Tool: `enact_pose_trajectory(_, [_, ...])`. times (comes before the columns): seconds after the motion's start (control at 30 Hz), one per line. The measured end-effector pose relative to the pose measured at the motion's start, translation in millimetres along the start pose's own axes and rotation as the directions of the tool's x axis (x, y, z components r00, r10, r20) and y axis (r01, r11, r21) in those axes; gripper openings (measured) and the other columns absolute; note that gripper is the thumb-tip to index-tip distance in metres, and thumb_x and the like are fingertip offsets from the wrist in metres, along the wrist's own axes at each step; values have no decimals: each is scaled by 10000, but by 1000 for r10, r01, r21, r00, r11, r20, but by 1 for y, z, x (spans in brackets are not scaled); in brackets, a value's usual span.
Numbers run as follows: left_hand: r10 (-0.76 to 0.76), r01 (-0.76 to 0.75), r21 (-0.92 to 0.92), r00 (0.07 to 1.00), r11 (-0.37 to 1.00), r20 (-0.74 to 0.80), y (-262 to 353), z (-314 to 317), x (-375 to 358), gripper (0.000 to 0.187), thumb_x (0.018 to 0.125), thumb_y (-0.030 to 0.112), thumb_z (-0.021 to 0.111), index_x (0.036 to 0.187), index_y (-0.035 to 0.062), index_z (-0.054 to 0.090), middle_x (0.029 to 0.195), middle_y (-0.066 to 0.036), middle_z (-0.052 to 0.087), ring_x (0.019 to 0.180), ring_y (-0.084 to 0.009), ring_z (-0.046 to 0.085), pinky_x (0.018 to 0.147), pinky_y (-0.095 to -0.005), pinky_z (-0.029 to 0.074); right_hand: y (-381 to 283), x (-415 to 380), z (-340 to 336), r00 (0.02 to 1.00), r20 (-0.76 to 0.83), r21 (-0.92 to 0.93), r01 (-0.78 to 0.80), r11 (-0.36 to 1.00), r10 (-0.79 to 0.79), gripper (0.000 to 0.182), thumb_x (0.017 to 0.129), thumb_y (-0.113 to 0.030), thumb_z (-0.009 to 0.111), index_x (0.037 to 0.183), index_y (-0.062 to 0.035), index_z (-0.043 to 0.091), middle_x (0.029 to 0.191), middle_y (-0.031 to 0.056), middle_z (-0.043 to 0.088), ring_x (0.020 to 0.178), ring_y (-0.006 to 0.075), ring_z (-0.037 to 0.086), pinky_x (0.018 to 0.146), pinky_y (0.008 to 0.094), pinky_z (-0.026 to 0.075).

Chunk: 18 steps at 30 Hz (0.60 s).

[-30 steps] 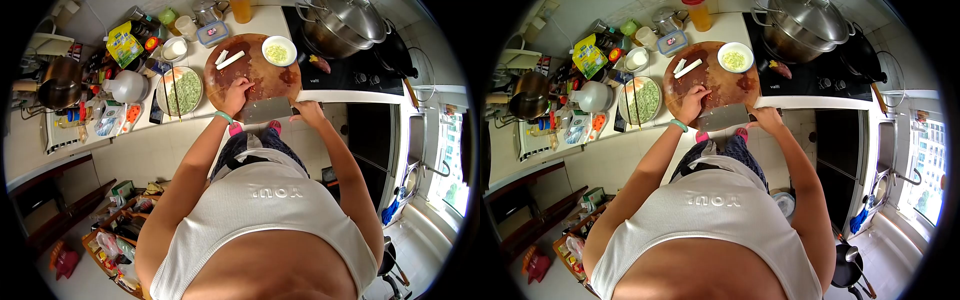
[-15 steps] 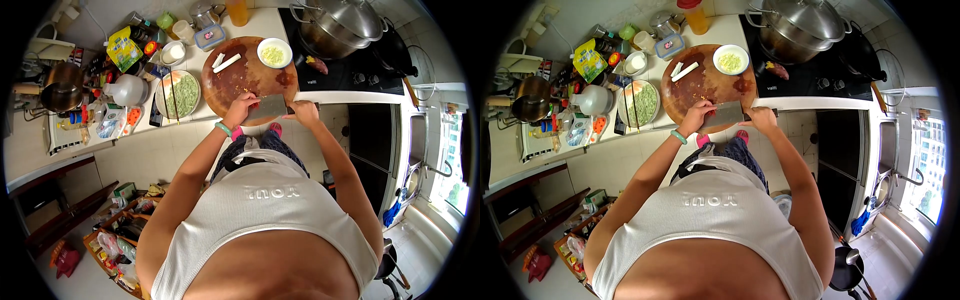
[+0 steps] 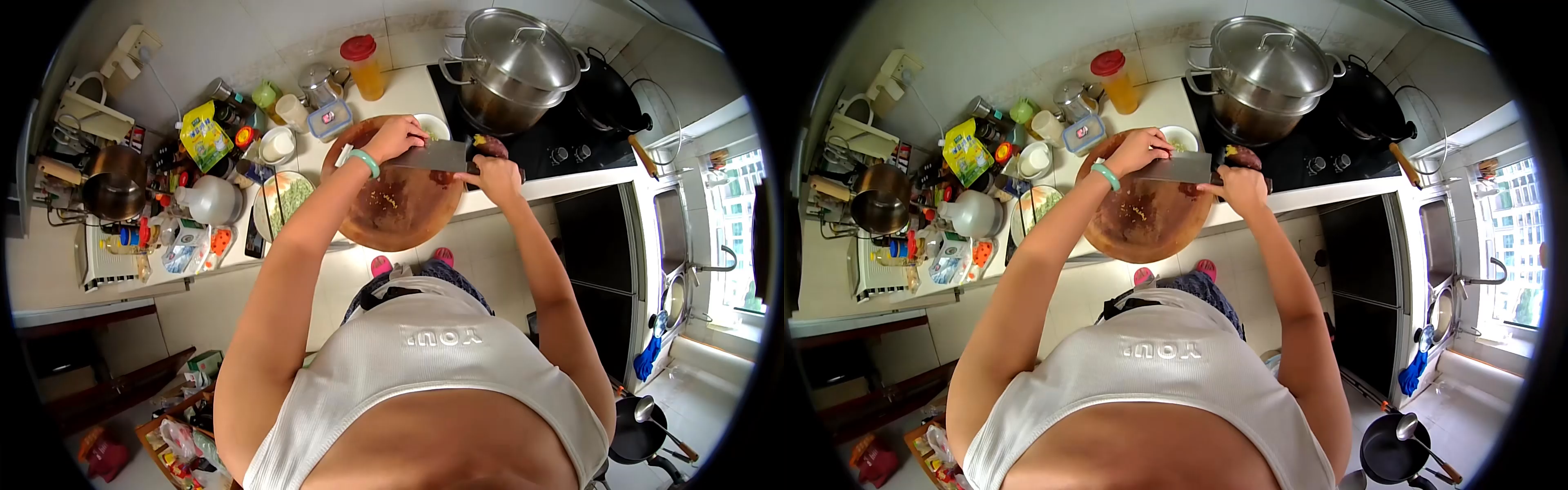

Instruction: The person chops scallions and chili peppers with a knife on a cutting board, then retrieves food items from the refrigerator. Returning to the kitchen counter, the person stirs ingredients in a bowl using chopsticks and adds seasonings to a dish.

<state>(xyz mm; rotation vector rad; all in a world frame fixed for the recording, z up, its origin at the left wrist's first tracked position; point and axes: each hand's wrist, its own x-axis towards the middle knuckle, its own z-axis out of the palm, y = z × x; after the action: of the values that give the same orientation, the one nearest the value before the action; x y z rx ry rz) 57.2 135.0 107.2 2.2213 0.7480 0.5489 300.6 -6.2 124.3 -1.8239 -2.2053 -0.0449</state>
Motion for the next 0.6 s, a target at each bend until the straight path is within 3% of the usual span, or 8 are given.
enact_pose_trajectory(0.17, [-120,117,71,991,991,51,-28,16,25,180,815,118,685,980,53,716,919,-106,689,830,-252,635,774,-330,488,-5,-12,1,998,45,5,-36,999,36,653,727,-720,546,696,-70,599,568,121,608,543,288,627,484,389,489])
enact_pose_trajectory(0.27, [-141,136,146,990,980,24,-7,11,26,169,817,73,660,974,42,713,908,-130,710,814,-229,673,760,-331,509,-6,-21,-2,998,51,-3,-46,999,46,652,709,-727,552,673,-77,583,551,106,600,530,267,624,468,376,484])
enact_pose_trajectory(0.3, [-141,136,144,990,980,29,-3,10,28,169,817,73,660,974,42,713,908,-130,710,814,-229,673,760,-331,509,-5,-24,0,997,54,-3,-51,999,51,652,709,-727,552,673,-77,583,551,106,600,530,267,624,468,376,484])
enact_pose_trajectory(0.4, [-232,224,-96,969,970,-86,-1,10,31,203,773,-28,646,946,44,722,847,-110,713,764,-170,675,727,-286,530,-3,-31,6,999,17,-27,-35,999,36,644,706,-723,560,667,-81,579,545,100,594,519,259,620,462,368,484])
enact_pose_trajectory(0.43, [-234,225,-98,969,969,-86,0,10,30,203,773,-28,646,946,44,722,847,-110,713,764,-170,675,727,-286,530,-3,-34,6,999,14,-11,-31,999,31,638,706,-716,570,665,-80,578,546,100,593,512,257,617,459,367,482])
enact_pose_trajectory(0.5, [-166,156,-57,957,986,-239,7,8,28,195,749,-29,666,918,46,727,809,-103,704,744,-163,670,729,-282,535,-3,-39,6,1000,14,4,-25,1000,25,632,706,-709,579,664,-79,577,547,99,592,505,256,613,455,365,481])
enact_pose_trajectory(0.6, [-274,278,5,949,960,-153,9,0,23,175,732,-6,694,897,43,723,787,-85,696,739,-151,660,715,-280,538,-5,-50,8,1000,-24,14,4,1000,-4,624,708,-698,595,661,-77,576,548,94,594,496,256,610,454,357,481])
